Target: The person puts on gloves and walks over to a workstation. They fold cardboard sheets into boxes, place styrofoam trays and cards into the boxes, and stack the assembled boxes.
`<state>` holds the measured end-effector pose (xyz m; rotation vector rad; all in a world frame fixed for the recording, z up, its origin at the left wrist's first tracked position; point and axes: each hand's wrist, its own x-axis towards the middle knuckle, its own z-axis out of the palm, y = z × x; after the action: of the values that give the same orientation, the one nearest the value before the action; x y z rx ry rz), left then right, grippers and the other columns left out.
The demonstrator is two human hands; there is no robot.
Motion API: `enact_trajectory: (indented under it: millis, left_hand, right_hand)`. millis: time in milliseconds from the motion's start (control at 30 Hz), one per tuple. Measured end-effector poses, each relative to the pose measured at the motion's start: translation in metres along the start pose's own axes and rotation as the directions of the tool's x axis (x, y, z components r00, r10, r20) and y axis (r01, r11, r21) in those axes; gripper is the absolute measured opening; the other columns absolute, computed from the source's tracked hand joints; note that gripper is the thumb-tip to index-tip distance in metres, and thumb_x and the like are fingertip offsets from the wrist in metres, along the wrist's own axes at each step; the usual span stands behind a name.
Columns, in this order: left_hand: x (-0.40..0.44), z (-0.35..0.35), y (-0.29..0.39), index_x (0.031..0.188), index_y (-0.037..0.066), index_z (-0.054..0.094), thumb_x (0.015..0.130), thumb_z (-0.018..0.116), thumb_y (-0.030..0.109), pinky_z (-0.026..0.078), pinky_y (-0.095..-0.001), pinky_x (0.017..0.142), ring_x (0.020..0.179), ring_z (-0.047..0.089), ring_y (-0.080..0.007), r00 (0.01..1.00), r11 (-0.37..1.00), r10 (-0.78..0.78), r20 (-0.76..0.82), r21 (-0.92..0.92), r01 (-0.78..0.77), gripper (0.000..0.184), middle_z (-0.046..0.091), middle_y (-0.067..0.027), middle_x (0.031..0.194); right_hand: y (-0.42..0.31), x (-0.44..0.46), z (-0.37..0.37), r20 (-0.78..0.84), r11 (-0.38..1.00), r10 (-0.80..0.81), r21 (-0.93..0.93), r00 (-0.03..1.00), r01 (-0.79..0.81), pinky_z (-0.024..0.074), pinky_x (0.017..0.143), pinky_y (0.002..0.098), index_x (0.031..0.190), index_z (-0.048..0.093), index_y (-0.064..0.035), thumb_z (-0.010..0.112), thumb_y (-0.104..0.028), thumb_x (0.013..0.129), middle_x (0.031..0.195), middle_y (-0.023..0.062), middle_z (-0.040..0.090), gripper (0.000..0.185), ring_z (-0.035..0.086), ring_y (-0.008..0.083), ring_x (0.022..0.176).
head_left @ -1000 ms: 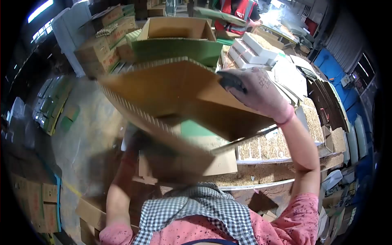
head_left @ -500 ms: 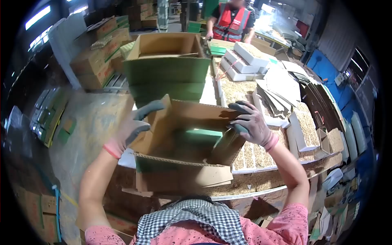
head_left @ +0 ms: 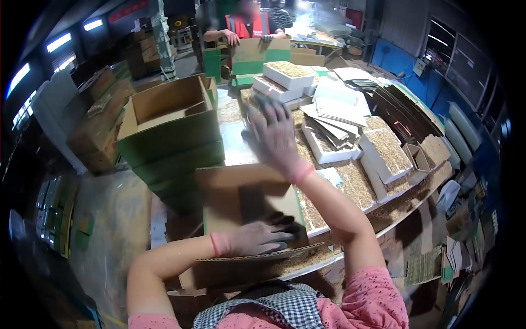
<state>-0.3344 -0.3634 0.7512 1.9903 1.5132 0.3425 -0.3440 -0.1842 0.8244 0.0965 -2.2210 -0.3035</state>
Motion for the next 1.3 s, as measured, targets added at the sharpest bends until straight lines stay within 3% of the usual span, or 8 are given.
enact_trajectory:
  millis: [267, 567, 667, 800, 833, 1033, 1133, 1300]
  left_hand:
    - [-0.044, -0.055, 0.064, 0.144, 0.006, 0.031, 0.089, 0.051, 0.047, 0.014, -0.0501, 0.114, 0.14, 0.019, -0.0378, 0.997, 0.931, 0.076, 0.004, 0.358, -0.072, 0.072, 0.02, -0.022, 0.151]
    - [-0.138, -0.026, -0.054, 0.142, 0.004, 0.034, 0.081, 0.057, 0.049, 0.029, -0.0437, 0.109, 0.133, 0.034, -0.0398, 0.658, 0.931, -0.314, -0.684, -0.086, 0.355, 0.079, 0.03, -0.022, 0.147]
    - [-0.152, -0.006, -0.055, 0.14, 0.003, 0.038, 0.088, 0.05, 0.043, 0.033, -0.0432, 0.108, 0.132, 0.037, -0.0389, 0.654, 0.963, -0.052, -0.755, 0.136, 0.233, 0.067, 0.034, -0.0221, 0.146]
    - [-0.116, 0.041, -0.03, 0.134, -0.002, 0.045, 0.094, 0.049, 0.025, 0.042, -0.0309, 0.094, 0.108, 0.055, -0.02, 0.242, 0.532, -0.687, -0.685, -0.701, -0.475, 0.049, 0.055, -0.009, 0.128]
    - [-0.114, 0.02, -0.011, 0.136, -0.002, 0.042, 0.093, 0.051, 0.025, 0.042, -0.0309, 0.092, 0.105, 0.055, -0.019, 0.278, 0.898, -0.441, -0.854, -0.423, 0.123, 0.051, 0.053, -0.0085, 0.129]
    - [-0.115, 0.049, -0.023, 0.14, 0.001, 0.034, 0.081, 0.05, 0.01, 0.034, -0.0321, 0.102, 0.121, 0.043, -0.0207, 0.188, 0.623, -0.773, -0.606, -0.78, 0.05, 0.062, 0.043, -0.0129, 0.137]
    - [-0.114, 0.051, -0.021, 0.133, 0.0, 0.042, 0.076, 0.046, 0.015, 0.026, -0.0371, 0.109, 0.125, 0.04, -0.0314, 0.092, 0.752, -0.627, -0.773, -0.571, 0.331, 0.059, 0.044, -0.0202, 0.133]
    - [-0.15, 0.1, -0.103, 0.125, 0.003, 0.052, 0.076, 0.048, 0.018, 0.033, -0.0368, 0.105, 0.123, 0.041, -0.0324, 0.038, 0.765, -0.607, -0.794, -0.57, 0.3, 0.051, 0.042, -0.0227, 0.132]
  right_hand:
    - [-0.038, -0.114, 0.011, 0.479, 0.846, 0.221, 0.339, 0.85, -0.411, 0.0301, 0.103, 0.0567, 0.132, 0.049, -0.0152, 0.051, -0.045, 0.09, 0.133, 0.0163, 0.048, 0.051, 0.045, 0.0345, 0.123]
    - [-0.101, -0.224, -0.067, 0.955, -0.681, 0.26, 0.285, 0.141, -0.675, 0.0405, 0.095, 0.0334, 0.134, 0.041, 0.0002, 0.046, -0.026, 0.098, 0.119, 0.0107, 0.057, 0.044, 0.054, 0.0211, 0.109]
    - [-0.071, -0.158, -0.098, 0.889, -0.54, 0.275, 0.459, 0.367, -0.706, 0.0471, 0.087, 0.032, 0.129, 0.046, 0.001, 0.048, -0.028, 0.097, 0.11, 0.0074, 0.064, 0.044, 0.061, 0.0184, 0.099]
    - [-0.079, -0.034, -0.131, 0.661, 0.648, -0.095, 0.609, 0.744, -0.458, 0.0518, 0.069, 0.0377, 0.105, 0.054, 0.0005, 0.052, -0.027, 0.094, 0.085, 0.0123, 0.066, 0.03, 0.066, 0.0267, 0.08]
    - [-0.113, -0.053, -0.098, 0.529, 0.755, -0.191, 0.617, 0.827, -0.221, 0.0506, 0.066, 0.0374, 0.103, 0.055, -0.0009, 0.054, -0.029, 0.091, 0.082, 0.0127, 0.065, 0.031, 0.064, 0.0304, 0.077]
    - [-0.055, -0.145, -0.071, 0.446, 0.583, 0.13, 0.688, 0.886, -0.432, 0.0509, 0.066, 0.0343, 0.107, 0.056, -0.0044, 0.056, -0.029, 0.087, 0.074, 0.0132, 0.061, 0.032, 0.061, 0.0294, 0.066]
    - [0.146, -0.249, -0.066, 0.068, 0.303, 0.938, 0.321, 0.341, -0.898, 0.0519, 0.062, 0.035, 0.104, 0.054, -0.0038, 0.057, -0.032, 0.087, 0.073, 0.0136, 0.059, 0.033, 0.06, 0.028, 0.062]
    - [0.342, -0.388, -0.037, 0.403, -0.462, 0.863, 0.383, -0.305, -0.8, 0.0536, 0.057, 0.0362, 0.099, 0.052, -0.0028, 0.059, -0.037, 0.088, 0.071, 0.0143, 0.056, 0.037, 0.057, 0.0257, 0.057]
